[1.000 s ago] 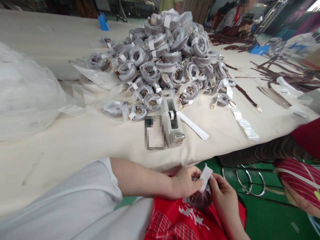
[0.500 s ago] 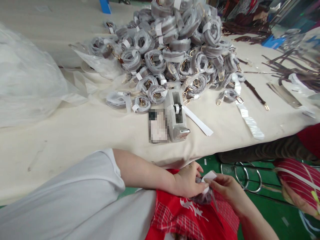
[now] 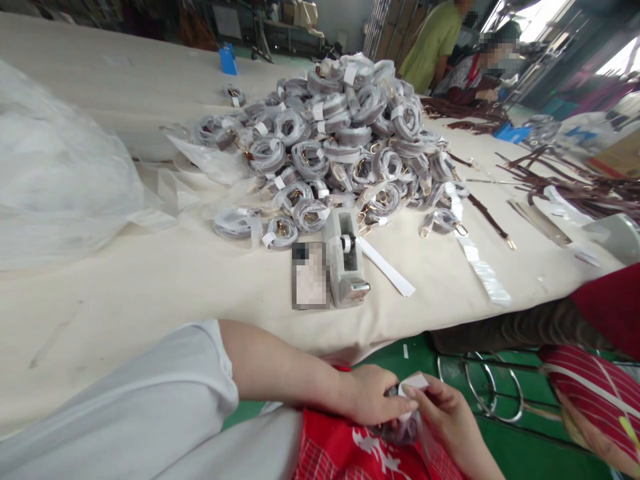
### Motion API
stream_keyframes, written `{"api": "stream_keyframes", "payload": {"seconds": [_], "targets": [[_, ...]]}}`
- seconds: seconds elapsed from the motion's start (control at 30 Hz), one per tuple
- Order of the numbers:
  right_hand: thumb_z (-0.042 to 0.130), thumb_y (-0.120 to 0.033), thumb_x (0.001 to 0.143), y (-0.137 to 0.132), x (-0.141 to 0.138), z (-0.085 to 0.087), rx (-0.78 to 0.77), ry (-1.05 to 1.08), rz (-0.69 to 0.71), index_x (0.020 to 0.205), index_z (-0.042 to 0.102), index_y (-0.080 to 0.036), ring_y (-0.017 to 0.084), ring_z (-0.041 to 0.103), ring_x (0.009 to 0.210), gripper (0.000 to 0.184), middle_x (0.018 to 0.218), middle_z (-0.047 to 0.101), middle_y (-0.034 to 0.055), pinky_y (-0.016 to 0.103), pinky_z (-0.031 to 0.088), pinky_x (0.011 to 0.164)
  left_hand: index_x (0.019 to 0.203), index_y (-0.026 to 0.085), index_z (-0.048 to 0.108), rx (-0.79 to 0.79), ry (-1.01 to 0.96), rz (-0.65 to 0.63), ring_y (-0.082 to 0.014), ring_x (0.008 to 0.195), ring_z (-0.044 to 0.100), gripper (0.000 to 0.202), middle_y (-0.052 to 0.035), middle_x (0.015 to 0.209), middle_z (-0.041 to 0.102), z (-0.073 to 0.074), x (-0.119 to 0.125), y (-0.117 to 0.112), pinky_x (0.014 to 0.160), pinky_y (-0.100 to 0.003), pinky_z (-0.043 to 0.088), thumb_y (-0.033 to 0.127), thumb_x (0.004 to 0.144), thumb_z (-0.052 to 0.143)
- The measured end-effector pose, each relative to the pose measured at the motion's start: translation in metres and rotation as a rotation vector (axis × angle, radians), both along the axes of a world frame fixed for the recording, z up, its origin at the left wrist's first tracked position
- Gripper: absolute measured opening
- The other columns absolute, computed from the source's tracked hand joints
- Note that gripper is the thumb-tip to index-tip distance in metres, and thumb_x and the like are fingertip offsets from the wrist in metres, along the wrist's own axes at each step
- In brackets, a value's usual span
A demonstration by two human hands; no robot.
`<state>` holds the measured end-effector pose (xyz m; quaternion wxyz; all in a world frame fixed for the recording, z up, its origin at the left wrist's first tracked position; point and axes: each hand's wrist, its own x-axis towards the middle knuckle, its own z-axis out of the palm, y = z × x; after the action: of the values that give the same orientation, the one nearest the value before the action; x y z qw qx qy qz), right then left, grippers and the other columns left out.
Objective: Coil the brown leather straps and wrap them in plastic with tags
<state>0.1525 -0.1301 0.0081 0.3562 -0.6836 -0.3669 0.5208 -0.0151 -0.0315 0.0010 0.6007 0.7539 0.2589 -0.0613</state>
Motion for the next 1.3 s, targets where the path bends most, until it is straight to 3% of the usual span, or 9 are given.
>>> {"api": "stream_keyframes", "payload": {"seconds": [0.13, 0.27, 0.33, 0.5, 0.67, 0.83, 1.0, 1.17, 1.3], "targets": [[0.081, -0.047, 0.067, 0.002, 0.002, -0.006, 0.000, 0.001, 0.048, 0.062, 0.068, -0.016, 0.016, 0.055, 0.055, 0.034, 0.058, 0.064, 0.0004, 0.025, 0.045, 0.054, 0.073, 0.019, 0.059, -0.094, 0.008, 0.034, -0.0182, 0.067, 0.060, 0.029, -0.0022, 0.071, 0.066, -0.007, 0.000, -0.005, 0.057, -0.026, 0.045, 0.047, 0.081, 0.058], [0.083, -0.048, 0.063, 0.007, 0.004, -0.008, -0.026, 0.079, 0.018, 0.060, 0.069, -0.015, 0.014, 0.052, 0.051, 0.036, 0.055, 0.064, 0.0009, 0.025, 0.042, 0.052, 0.072, 0.019, 0.062, -0.450, 0.040, 0.234, -0.0133, 0.055, 0.053, 0.017, 0.0027, 0.062, 0.059, -0.016, 0.003, -0.013, 0.051, -0.023, 0.041, 0.035, 0.074, 0.062], [0.083, -0.049, 0.063, 0.011, 0.008, -0.002, -0.071, 0.132, 0.049, 0.060, 0.070, -0.014, 0.013, 0.051, 0.050, 0.038, 0.055, 0.065, 0.0015, 0.024, 0.042, 0.052, 0.070, 0.018, 0.063, -0.525, 0.068, 0.290, -0.0116, 0.052, 0.048, 0.013, 0.0043, 0.057, 0.055, -0.016, 0.005, -0.014, 0.048, -0.022, 0.037, 0.031, 0.067, 0.066], [0.082, -0.046, 0.068, 0.019, 0.020, 0.013, -0.190, 0.195, 0.210, 0.066, 0.074, -0.011, 0.007, 0.042, 0.047, 0.036, 0.054, 0.063, -0.0010, 0.019, 0.032, 0.048, 0.069, 0.018, 0.065, -0.597, 0.079, 0.305, -0.0113, 0.052, 0.048, 0.008, 0.0054, 0.056, 0.055, -0.006, 0.004, -0.011, 0.050, -0.023, 0.039, 0.024, 0.065, 0.067], [0.079, -0.038, 0.072, 0.025, 0.020, 0.012, -0.241, 0.184, 0.300, 0.070, 0.071, -0.011, 0.008, 0.043, 0.048, 0.028, 0.056, 0.064, -0.0018, 0.020, 0.031, 0.050, 0.066, 0.018, 0.063, -0.624, 0.131, 0.295, -0.0113, 0.052, 0.050, 0.011, 0.0054, 0.056, 0.056, 0.000, 0.001, -0.008, 0.049, -0.023, 0.040, 0.024, 0.064, 0.072], [0.079, -0.037, 0.071, 0.030, 0.013, 0.019, -0.286, 0.222, 0.319, 0.074, 0.068, -0.014, 0.015, 0.060, 0.056, 0.026, 0.067, 0.072, 0.0020, 0.025, 0.043, 0.058, 0.067, 0.018, 0.063, -0.695, 0.090, 0.282, -0.0103, 0.052, 0.051, 0.015, 0.0043, 0.059, 0.059, -0.003, 0.000, -0.010, 0.049, -0.021, 0.041, 0.029, 0.069, 0.072], [0.076, -0.036, 0.073, 0.029, 0.015, 0.020, -0.250, 0.091, 0.286, 0.073, 0.068, -0.014, 0.016, 0.062, 0.056, 0.024, 0.067, 0.073, 0.0038, 0.026, 0.046, 0.056, 0.078, 0.019, 0.068, -0.496, 0.079, 0.202, -0.0119, 0.060, 0.053, 0.037, 0.0039, 0.069, 0.062, -0.005, -0.003, -0.009, 0.052, -0.022, 0.040, 0.046, 0.057, 0.083], [0.074, -0.037, 0.074, 0.025, 0.021, 0.009, -0.284, 0.086, 0.337, 0.074, 0.065, -0.015, 0.017, 0.061, 0.056, 0.023, 0.067, 0.073, 0.0038, 0.026, 0.044, 0.053, 0.080, 0.019, 0.068, -0.472, 0.062, 0.180, -0.0126, 0.062, 0.054, 0.035, 0.0031, 0.070, 0.062, -0.006, -0.004, -0.011, 0.052, -0.022, 0.038, 0.046, 0.061, 0.079], [0.064, -0.031, 0.079, 0.027, 0.013, 0.015, -0.129, -0.342, 0.418, 0.064, 0.057, -0.019, 0.017, 0.057, 0.057, 0.021, 0.061, 0.063, 0.0010, 0.026, 0.038, 0.052, 0.083, 0.018, 0.067, -0.672, 0.000, 0.250, -0.0122, 0.058, 0.053, 0.022, 0.0022, 0.069, 0.063, -0.012, 0.001, -0.014, 0.053, -0.022, 0.040, 0.032, 0.067, 0.072]]}}
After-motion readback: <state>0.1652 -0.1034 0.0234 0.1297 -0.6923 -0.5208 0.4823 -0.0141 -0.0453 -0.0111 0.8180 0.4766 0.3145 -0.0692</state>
